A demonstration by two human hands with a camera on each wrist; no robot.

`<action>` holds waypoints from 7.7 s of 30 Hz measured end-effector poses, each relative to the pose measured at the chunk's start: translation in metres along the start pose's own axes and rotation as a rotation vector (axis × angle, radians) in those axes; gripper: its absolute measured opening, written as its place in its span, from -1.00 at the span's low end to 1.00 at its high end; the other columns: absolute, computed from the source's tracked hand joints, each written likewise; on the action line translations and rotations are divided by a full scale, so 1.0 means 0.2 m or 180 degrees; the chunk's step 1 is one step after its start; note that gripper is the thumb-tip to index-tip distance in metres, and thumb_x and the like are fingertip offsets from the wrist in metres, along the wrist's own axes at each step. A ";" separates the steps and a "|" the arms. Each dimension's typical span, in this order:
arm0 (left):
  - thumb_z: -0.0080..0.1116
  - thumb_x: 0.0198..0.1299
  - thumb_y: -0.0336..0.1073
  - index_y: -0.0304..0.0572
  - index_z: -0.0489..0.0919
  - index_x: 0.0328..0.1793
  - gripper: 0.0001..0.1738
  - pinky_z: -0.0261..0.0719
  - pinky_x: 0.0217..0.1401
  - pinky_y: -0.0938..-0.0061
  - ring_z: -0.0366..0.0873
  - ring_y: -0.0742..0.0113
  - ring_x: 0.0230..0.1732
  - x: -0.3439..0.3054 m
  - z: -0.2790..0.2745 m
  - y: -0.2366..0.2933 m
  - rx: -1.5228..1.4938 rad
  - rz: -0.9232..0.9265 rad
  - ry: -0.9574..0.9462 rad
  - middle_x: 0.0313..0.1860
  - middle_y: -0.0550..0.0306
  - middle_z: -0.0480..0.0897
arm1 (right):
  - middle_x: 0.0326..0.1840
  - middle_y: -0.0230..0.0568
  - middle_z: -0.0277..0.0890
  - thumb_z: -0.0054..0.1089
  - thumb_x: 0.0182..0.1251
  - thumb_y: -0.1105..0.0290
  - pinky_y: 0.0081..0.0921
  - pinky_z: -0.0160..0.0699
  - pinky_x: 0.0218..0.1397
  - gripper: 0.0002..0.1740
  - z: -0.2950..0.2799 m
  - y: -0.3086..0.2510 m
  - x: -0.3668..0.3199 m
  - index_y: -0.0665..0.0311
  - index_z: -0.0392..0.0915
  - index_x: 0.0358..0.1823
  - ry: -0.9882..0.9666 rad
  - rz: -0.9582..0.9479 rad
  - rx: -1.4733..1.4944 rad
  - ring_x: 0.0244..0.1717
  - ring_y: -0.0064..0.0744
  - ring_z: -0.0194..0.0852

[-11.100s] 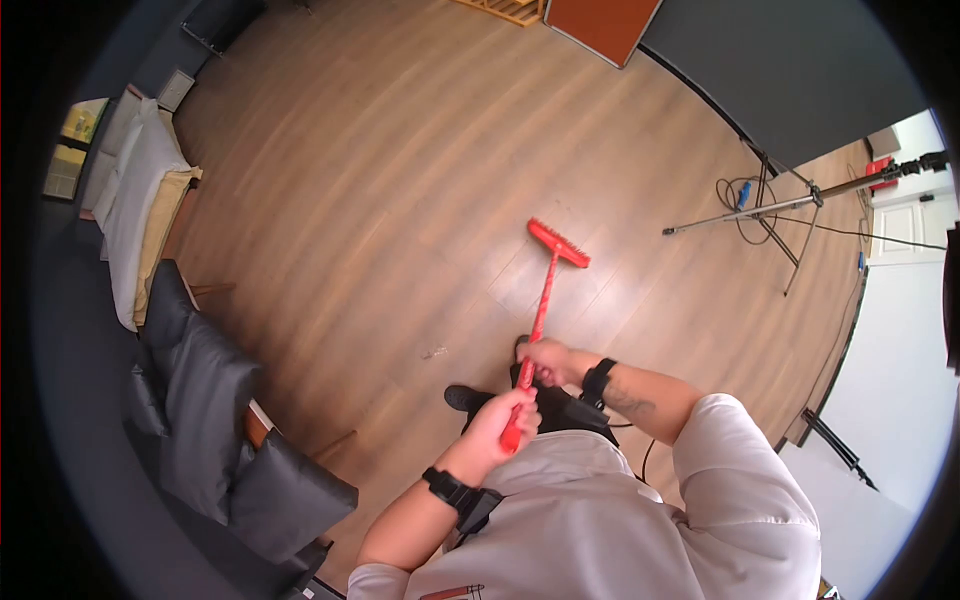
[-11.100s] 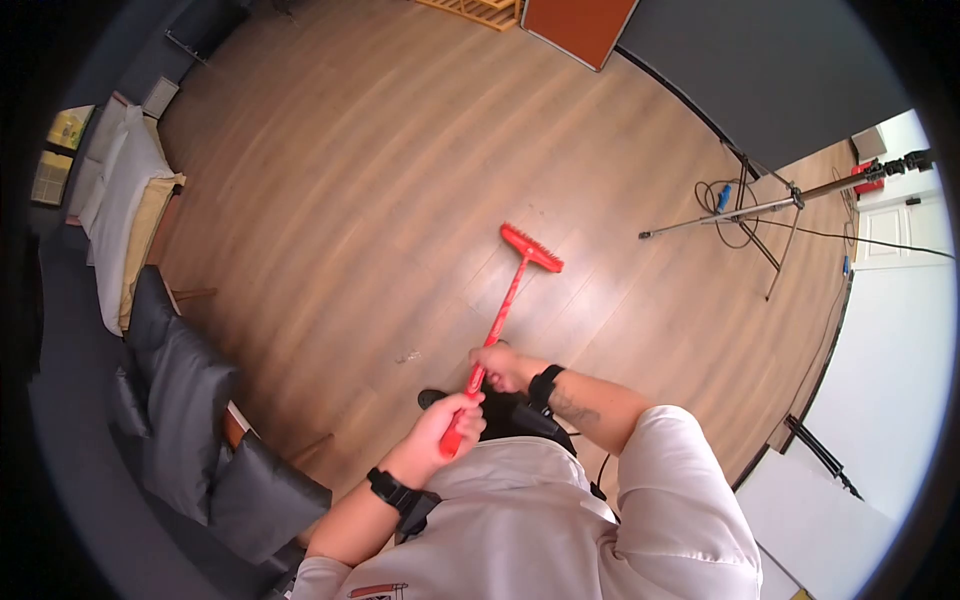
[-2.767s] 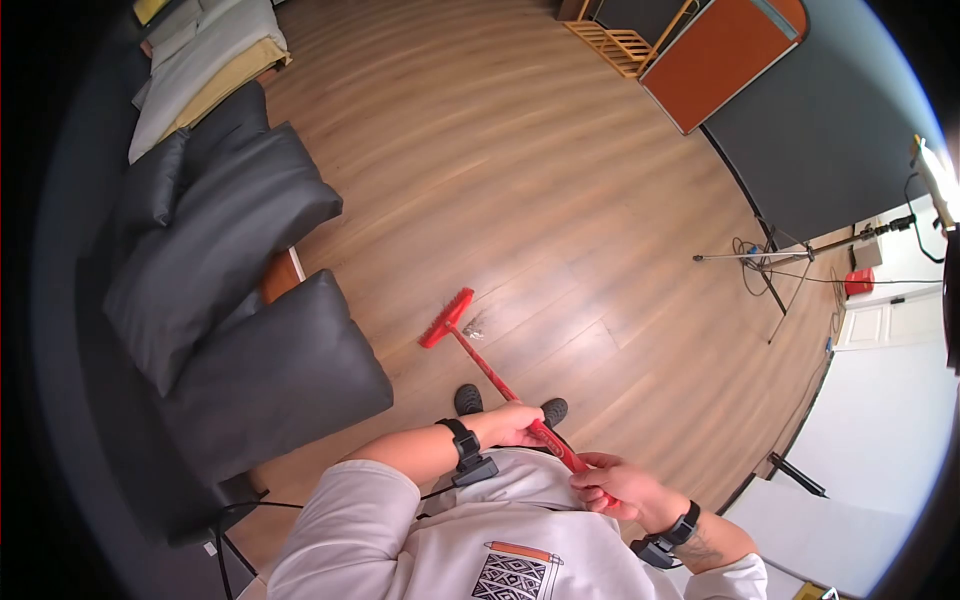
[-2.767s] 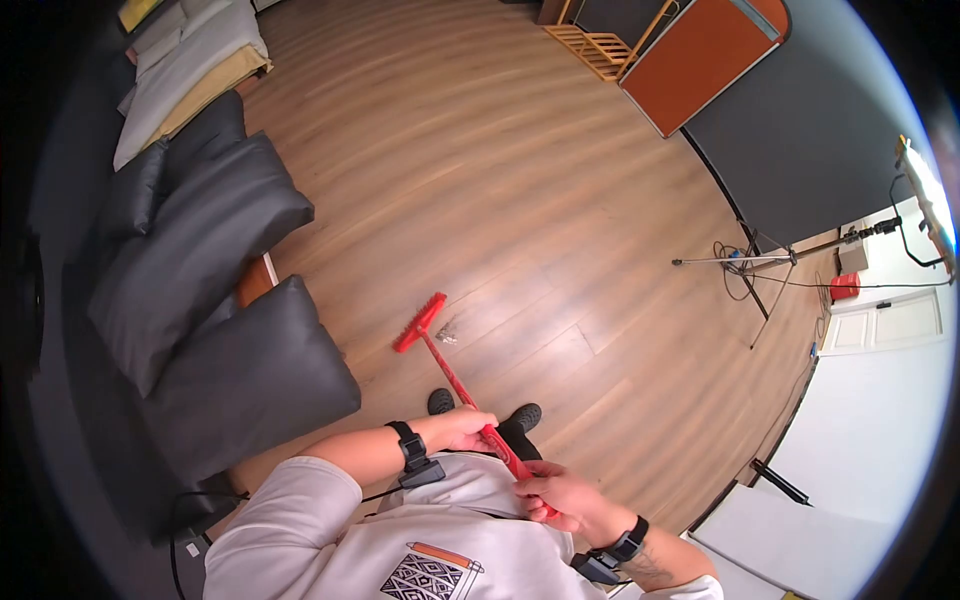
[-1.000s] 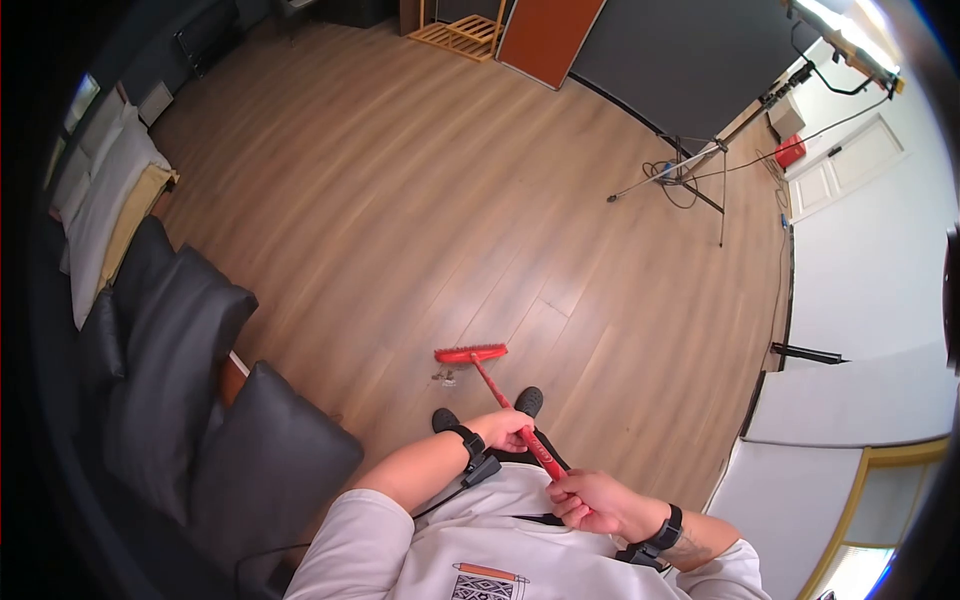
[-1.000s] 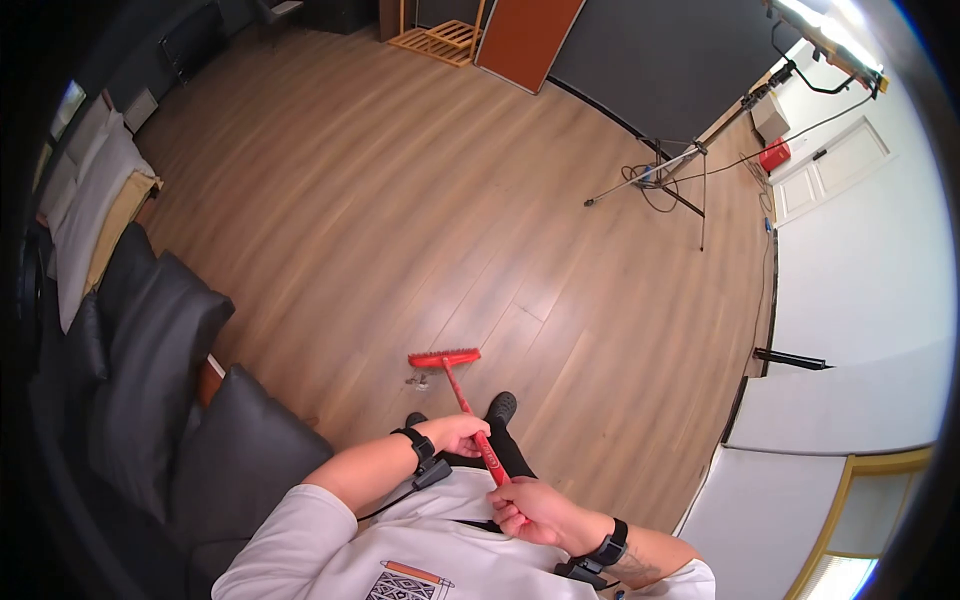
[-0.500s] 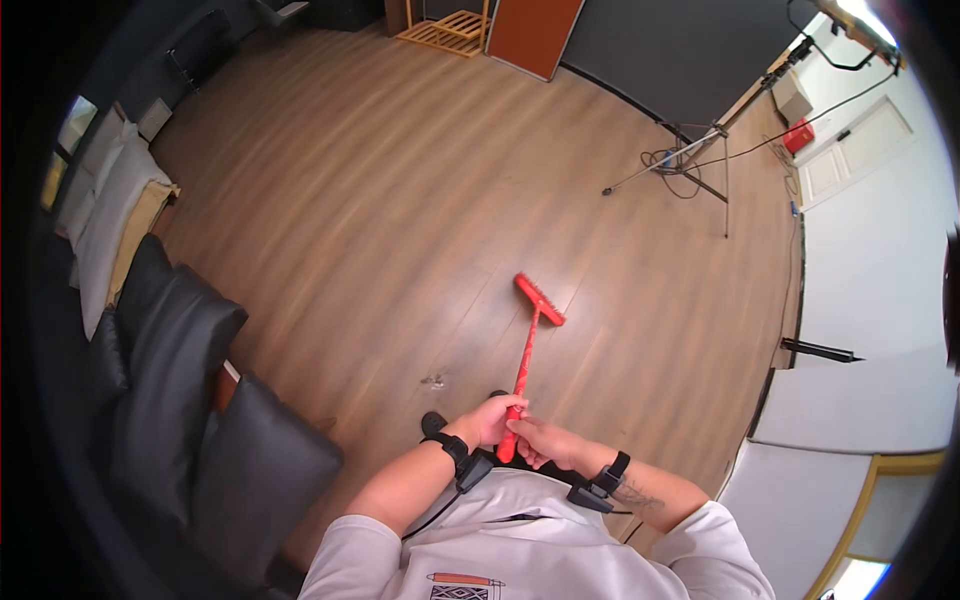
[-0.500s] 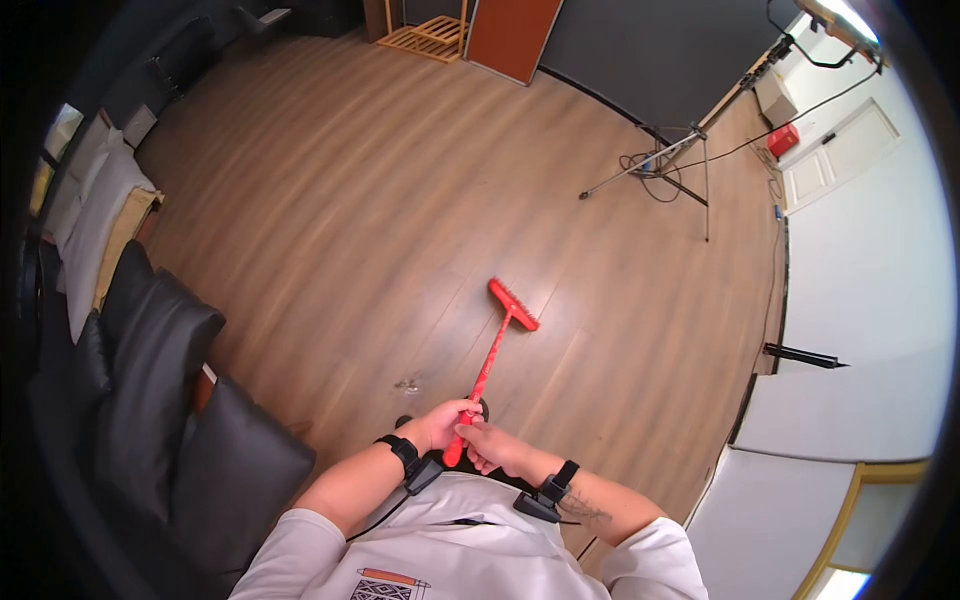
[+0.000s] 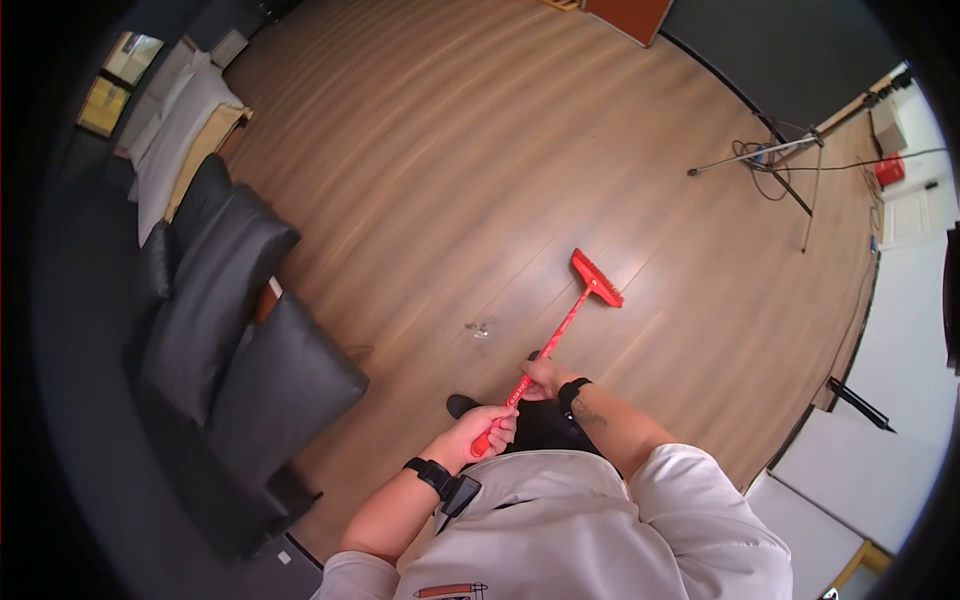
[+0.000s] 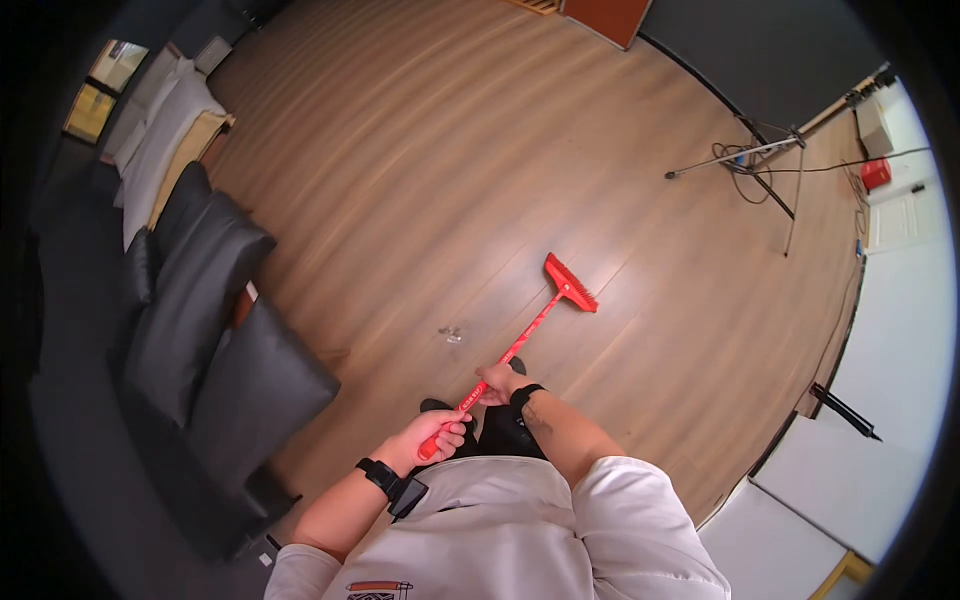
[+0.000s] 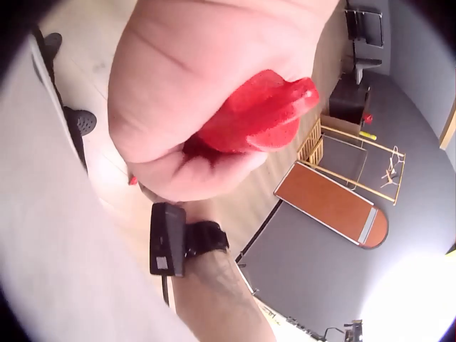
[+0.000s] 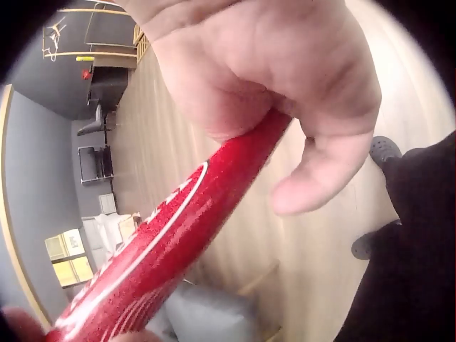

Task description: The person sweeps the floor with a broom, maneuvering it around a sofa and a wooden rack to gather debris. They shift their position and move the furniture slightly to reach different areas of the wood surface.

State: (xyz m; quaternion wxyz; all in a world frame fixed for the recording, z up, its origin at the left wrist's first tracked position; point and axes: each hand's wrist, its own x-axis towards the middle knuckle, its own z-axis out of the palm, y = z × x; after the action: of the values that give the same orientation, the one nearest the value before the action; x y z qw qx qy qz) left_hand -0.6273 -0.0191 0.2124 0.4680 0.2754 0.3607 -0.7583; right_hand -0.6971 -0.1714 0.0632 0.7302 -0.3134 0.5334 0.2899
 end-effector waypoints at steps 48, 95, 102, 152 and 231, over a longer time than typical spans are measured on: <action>-0.01 0.19 -0.14 -0.10 0.34 -0.26 -0.78 0.28 -0.68 0.71 0.25 0.52 -0.66 -0.69 -1.55 -0.87 -0.1917 0.1842 -0.0695 -0.62 0.27 0.31 | -0.48 -0.06 0.38 0.03 0.01 0.41 -0.35 0.41 -0.66 -0.75 1.84 1.00 0.11 0.38 0.35 -0.28 0.0310 -0.0983 -0.2423 -0.53 -0.24 0.43; 0.01 -0.01 -0.38 -0.07 0.23 -0.65 -0.75 0.13 -0.79 0.70 0.17 0.56 -0.81 -1.00 -1.77 -1.07 -0.0826 0.0823 -0.0219 -0.78 0.34 0.25 | -0.86 -0.42 0.00 -0.02 -0.06 0.32 -0.61 -0.12 -0.85 -0.78 1.71 1.35 0.14 0.12 0.16 -0.73 -0.0062 0.0644 -0.2180 -0.92 -0.54 -0.09; -0.03 -0.02 -0.42 -0.10 0.22 -0.66 -0.77 0.13 -0.78 0.73 0.17 0.56 -0.79 -1.31 -2.26 -1.38 -0.1202 0.0831 -0.0074 -0.76 0.32 0.26 | -0.88 -0.45 -0.04 -0.01 -0.10 0.33 -0.56 -0.17 -0.86 -0.74 2.21 1.86 0.16 0.09 0.14 -0.80 -0.0393 0.0559 -0.2504 -0.92 -0.55 -0.12; -0.10 -0.03 -0.46 -0.01 0.28 -0.42 -0.89 0.12 -0.76 0.68 0.15 0.54 -0.73 -2.21 -3.27 -1.09 -0.2039 0.1666 -0.0549 -0.66 0.30 0.26 | -0.59 0.04 0.49 -0.02 -0.06 0.33 -0.38 0.47 -0.54 -0.73 3.93 2.00 0.63 0.42 0.54 -0.45 -0.0237 -0.1481 -0.4576 -0.57 -0.16 0.54; -0.10 0.10 -0.45 -0.07 0.21 -0.53 -0.81 0.09 -0.86 0.76 0.13 0.63 -0.81 -2.62 -4.14 -2.09 -0.0737 0.0655 0.0473 -0.72 0.35 0.25 | -0.46 -0.11 0.55 0.24 -0.25 0.58 -0.36 0.55 -0.41 -0.85 3.98 3.52 0.86 0.26 0.57 -0.53 -0.1522 -0.2627 -0.7089 -0.38 -0.16 0.55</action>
State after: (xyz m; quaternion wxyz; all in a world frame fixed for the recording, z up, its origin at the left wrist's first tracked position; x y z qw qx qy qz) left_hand -0.7255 1.0405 0.2422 0.5438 0.3104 0.4491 -0.6374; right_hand -0.7099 0.9004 -0.0195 0.1781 -0.8551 -0.2967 0.3860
